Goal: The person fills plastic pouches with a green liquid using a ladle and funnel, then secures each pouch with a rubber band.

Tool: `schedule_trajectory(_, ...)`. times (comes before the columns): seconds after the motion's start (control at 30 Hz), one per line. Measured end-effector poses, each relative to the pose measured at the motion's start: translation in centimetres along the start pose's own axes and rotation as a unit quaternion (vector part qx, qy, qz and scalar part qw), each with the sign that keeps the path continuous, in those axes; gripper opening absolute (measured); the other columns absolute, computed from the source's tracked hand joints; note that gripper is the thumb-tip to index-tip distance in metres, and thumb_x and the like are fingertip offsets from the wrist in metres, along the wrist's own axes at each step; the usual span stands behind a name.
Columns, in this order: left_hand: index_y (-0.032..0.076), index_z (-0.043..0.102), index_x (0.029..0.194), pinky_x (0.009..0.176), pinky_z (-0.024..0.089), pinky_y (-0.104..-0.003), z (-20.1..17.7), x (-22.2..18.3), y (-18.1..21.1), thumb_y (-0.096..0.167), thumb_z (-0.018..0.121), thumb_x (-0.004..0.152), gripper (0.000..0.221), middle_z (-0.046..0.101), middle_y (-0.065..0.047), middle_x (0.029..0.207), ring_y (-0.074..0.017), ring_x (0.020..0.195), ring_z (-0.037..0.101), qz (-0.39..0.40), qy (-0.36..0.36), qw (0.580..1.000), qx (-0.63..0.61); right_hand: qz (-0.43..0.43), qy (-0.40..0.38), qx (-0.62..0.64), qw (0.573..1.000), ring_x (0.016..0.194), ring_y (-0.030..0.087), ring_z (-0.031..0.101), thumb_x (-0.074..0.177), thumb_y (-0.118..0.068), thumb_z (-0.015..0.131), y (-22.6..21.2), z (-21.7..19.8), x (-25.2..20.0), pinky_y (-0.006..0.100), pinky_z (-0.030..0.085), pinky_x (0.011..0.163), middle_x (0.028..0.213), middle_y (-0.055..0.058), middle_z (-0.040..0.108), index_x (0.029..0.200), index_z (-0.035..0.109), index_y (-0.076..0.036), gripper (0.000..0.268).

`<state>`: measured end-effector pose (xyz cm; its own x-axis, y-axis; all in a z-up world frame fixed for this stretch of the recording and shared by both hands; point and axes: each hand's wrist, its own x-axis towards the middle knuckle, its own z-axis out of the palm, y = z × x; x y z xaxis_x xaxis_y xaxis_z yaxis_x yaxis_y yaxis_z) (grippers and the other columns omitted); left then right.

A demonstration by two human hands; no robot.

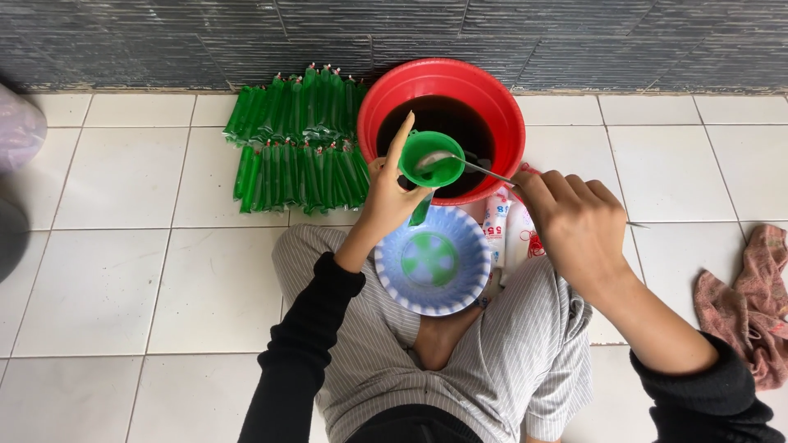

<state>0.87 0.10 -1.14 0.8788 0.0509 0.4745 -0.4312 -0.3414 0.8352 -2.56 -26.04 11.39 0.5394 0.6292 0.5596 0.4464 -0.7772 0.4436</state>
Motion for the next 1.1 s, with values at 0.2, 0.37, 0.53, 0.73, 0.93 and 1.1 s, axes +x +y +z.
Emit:
schedule_trajectory(0.2,0.028,0.02,0.165,0.112,0.03,-0.041,-0.4,0.3,0.3,0.002,0.084,0.082,0.108,0.063,-0.008,0.138,-0.0302,0.12,0.065,0.025,-0.026,0.999,-0.013,0.008,0.0,0.037,0.999,0.07,0.01,0.067,0.103,-0.024,0.07,-0.3,0.6,-0.6,0.023,0.054,0.069,0.08,-0.008,0.063,0.106,0.069,-0.025,0.003)
schedule_trajectory(0.37,0.018,0.025,0.163,0.108,0.05,-0.047,-1.3,0.8,1.7,-0.005,0.086,0.08,0.105,0.064,-0.016,0.134,-0.0305,0.125,0.062,0.038,-0.046,0.985,-0.159,0.053,-0.06,0.099,0.992,0.068,0.012,0.069,0.105,-0.024,0.067,-0.9,-0.3,0.1,0.025,0.055,0.064,0.08,-0.006,0.066,0.11,0.069,-0.026,0.006)
schedule_trajectory(0.53,0.017,0.027,0.162,0.104,0.053,-0.045,-1.0,0.3,0.9,-0.006,0.085,0.079,0.104,0.064,-0.02,0.134,-0.0344,0.125,0.062,0.014,-0.045,0.988,-0.146,0.144,-0.054,0.084,0.985,0.063,0.015,0.068,0.11,-0.023,0.065,-0.2,6.3,-1.7,0.03,0.057,0.061,0.076,-0.006,0.061,0.109,0.064,-0.024,0.002)
schedule_trajectory(0.73,0.019,0.026,0.162,0.103,0.055,-0.046,-1.0,-0.3,-0.6,-0.002,0.086,0.08,0.103,0.065,-0.022,0.131,-0.0352,0.122,0.063,-0.021,-0.048,0.985,-0.165,0.237,-0.284,0.194,0.909,0.082,0.04,0.075,0.098,0.0,0.054,-3.0,20.9,-5.8,0.055,0.059,0.073,0.097,0.018,0.071,0.115,0.056,-0.007,0.019)
schedule_trajectory(0.93,0.016,0.046,0.152,0.1,0.055,-0.049,-0.6,-0.6,-2.4,0.003,0.089,0.074,0.089,0.07,-0.02,0.122,-0.0359,0.118,0.064,-0.044,-0.023,0.989,-0.137,0.181,-0.372,0.119,0.903,0.084,0.033,0.077,0.095,-0.001,0.052,-7.1,31.4,-8.9,0.05,0.061,0.07,0.1,0.009,0.07,0.116,0.058,-0.011,0.024)
schedule_trajectory(1.1,0.017,0.052,0.147,0.1,0.055,-0.046,-0.7,-0.6,-3.6,0.006,0.09,0.075,0.083,0.071,-0.016,0.121,-0.0319,0.118,0.065,-0.048,-0.016,0.991,-0.128,0.183,-0.431,0.148,0.871,0.085,0.033,0.077,0.092,-0.008,0.056,-6.9,36.8,-9.9,0.054,0.059,0.069,0.095,0.009,0.073,0.117,0.065,-0.015,0.027)
